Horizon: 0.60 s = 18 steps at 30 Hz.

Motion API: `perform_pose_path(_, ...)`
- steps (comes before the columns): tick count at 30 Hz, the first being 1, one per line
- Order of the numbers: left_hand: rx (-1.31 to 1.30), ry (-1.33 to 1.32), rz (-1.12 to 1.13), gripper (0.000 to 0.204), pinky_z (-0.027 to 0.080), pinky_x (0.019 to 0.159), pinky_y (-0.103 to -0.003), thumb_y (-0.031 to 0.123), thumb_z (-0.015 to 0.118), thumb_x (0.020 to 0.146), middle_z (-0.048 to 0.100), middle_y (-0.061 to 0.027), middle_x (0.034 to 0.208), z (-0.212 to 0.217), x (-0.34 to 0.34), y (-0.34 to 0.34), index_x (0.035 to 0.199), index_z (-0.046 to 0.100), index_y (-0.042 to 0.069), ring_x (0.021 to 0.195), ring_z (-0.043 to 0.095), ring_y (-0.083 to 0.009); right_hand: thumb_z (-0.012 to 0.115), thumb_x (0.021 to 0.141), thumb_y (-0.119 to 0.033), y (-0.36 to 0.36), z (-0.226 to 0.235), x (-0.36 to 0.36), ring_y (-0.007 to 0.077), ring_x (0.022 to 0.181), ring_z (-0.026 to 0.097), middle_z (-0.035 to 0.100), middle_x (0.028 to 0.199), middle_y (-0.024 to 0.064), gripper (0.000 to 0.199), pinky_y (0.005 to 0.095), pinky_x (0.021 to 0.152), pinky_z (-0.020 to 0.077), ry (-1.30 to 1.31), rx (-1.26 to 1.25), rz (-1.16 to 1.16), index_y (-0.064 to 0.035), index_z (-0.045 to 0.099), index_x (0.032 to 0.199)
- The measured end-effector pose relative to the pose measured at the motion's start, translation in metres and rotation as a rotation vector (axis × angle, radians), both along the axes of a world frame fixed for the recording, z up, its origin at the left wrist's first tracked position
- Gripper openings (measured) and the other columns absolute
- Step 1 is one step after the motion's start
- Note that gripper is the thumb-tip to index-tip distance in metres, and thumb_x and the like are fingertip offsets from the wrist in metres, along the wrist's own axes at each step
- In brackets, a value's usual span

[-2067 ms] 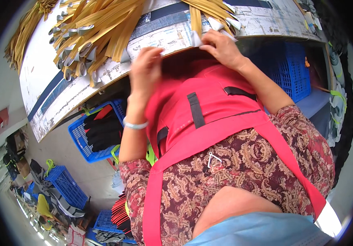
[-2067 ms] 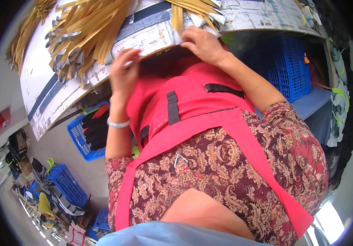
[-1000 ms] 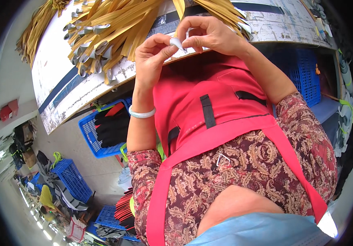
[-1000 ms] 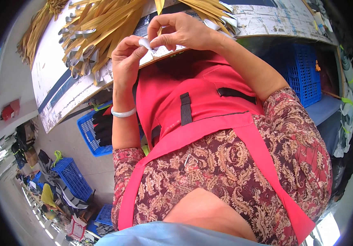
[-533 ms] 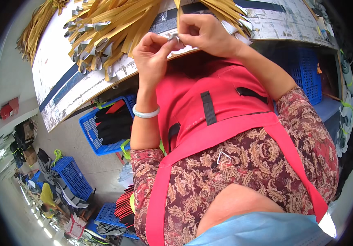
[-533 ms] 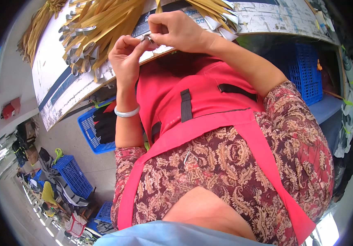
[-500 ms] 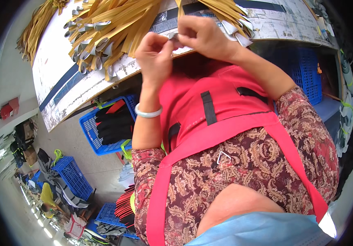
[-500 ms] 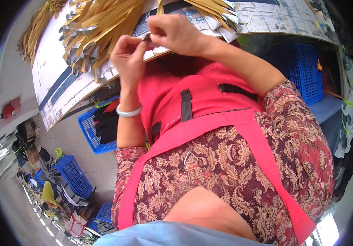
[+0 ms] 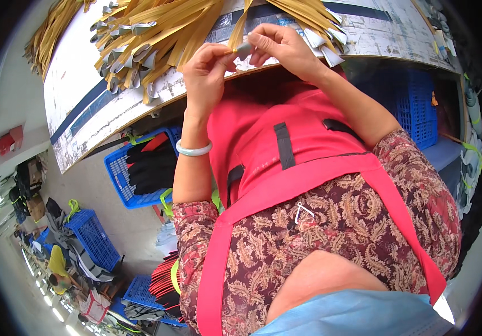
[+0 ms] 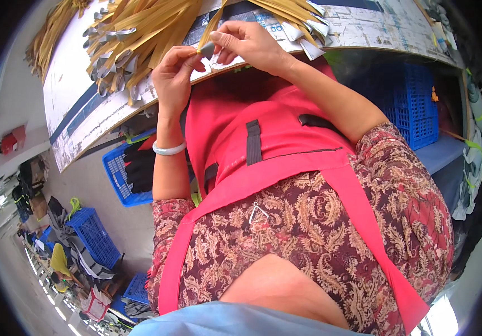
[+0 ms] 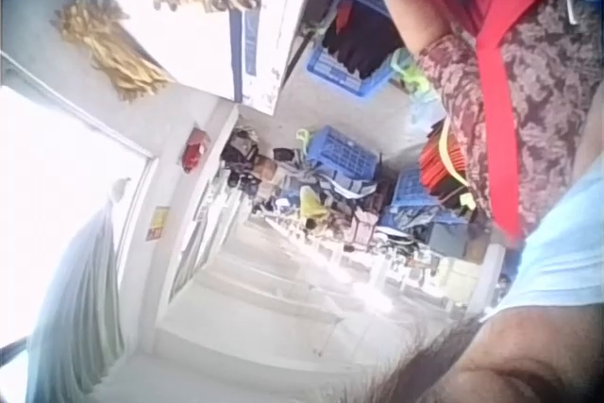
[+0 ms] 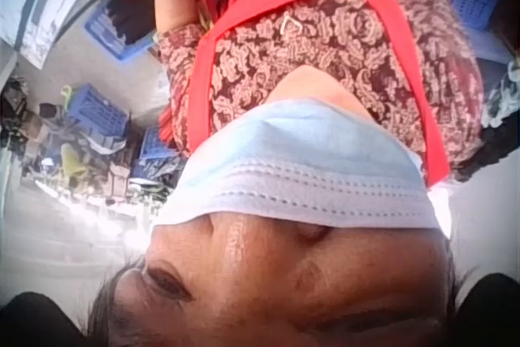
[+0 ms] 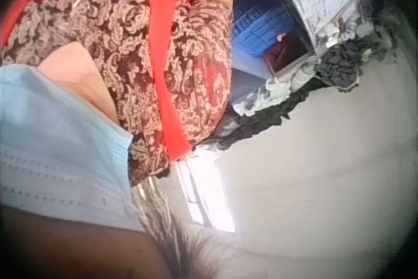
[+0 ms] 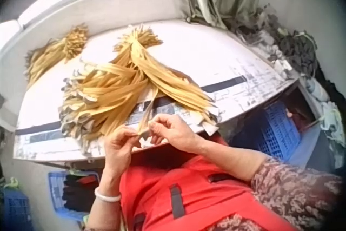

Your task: Applying tape to individual yellow fabric straps and bundling them together at a workshop bench.

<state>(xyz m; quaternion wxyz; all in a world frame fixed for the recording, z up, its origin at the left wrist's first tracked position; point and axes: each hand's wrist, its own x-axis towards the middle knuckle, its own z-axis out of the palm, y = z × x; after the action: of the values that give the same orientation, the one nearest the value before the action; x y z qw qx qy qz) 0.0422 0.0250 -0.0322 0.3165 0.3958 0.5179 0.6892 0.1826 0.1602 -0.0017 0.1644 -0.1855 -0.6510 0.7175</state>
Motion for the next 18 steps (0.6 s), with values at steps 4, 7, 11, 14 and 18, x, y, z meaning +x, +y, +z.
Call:
perform_pose_path(4,-0.015,0.215,0.095,0.007,0.050,0.058,-0.022,-0.011,0.061,0.085,0.057,-0.0065,0.083,-0.004,0.013,0.001,0.084,0.059,-0.005,0.064,0.061,-0.0116,0.061,0.097,-0.021,-0.006,-0.010,0.006,0.0047,0.063,0.053,0.057,0.070,-0.0015,0.021,0.0204,0.059,0.0445,0.034,0.199,-0.011,-0.0032,0.063,0.086)
perform_pose_path(7,-0.029,0.357,0.166,0.009,0.049,0.057,-0.023,-0.012,0.058,0.086,0.054,-0.0065,0.077,0.005,0.014,-0.008,0.086,0.059,-0.003,0.062,0.060,-0.0123,0.061,0.097,-0.021,-0.008,-0.008,0.011,0.0048,0.064,0.053,0.057,0.069,-0.0023,0.021,0.0204,0.060,0.0447,0.013,0.195,-0.002,-0.0034,0.062,0.086)
perform_pose_path(11,-0.082,0.222,0.507,0.006,0.050,0.062,-0.022,-0.005,0.060,0.090,0.061,-0.0053,0.083,-0.012,-0.036,-0.049,0.092,0.062,0.001,0.067,0.060,-0.0104,0.061,0.097,-0.019,0.013,-0.015,0.036,0.0067,0.071,0.056,0.058,0.076,0.0013,0.019,0.0234,0.064,0.0464,-0.187,0.231,0.023,-0.0020,0.061,0.087)
perform_pose_path(14,-0.274,0.202,0.640,0.005,0.050,0.064,-0.021,0.001,0.060,0.094,0.065,-0.0052,0.081,-0.027,-0.079,-0.114,0.098,0.063,0.000,0.068,0.060,-0.0091,0.064,0.090,-0.025,0.055,-0.016,0.071,0.0299,0.087,0.062,0.065,0.089,0.0109,0.024,0.0360,0.080,0.0486,-0.122,0.916,-0.304,-0.0006,0.066,0.088)
perform_pose_path(18,-0.357,0.256,0.670,0.012,0.050,0.065,-0.021,0.005,0.063,0.093,0.067,-0.0052,0.078,-0.024,-0.074,-0.135,0.103,0.064,0.000,0.069,0.062,-0.0090,0.064,0.087,-0.034,0.122,-0.031,0.108,0.0316,0.100,0.060,0.065,0.108,0.0124,0.034,0.0432,0.093,0.0446,-0.408,1.344,-0.508,-0.0088,0.067,0.110)
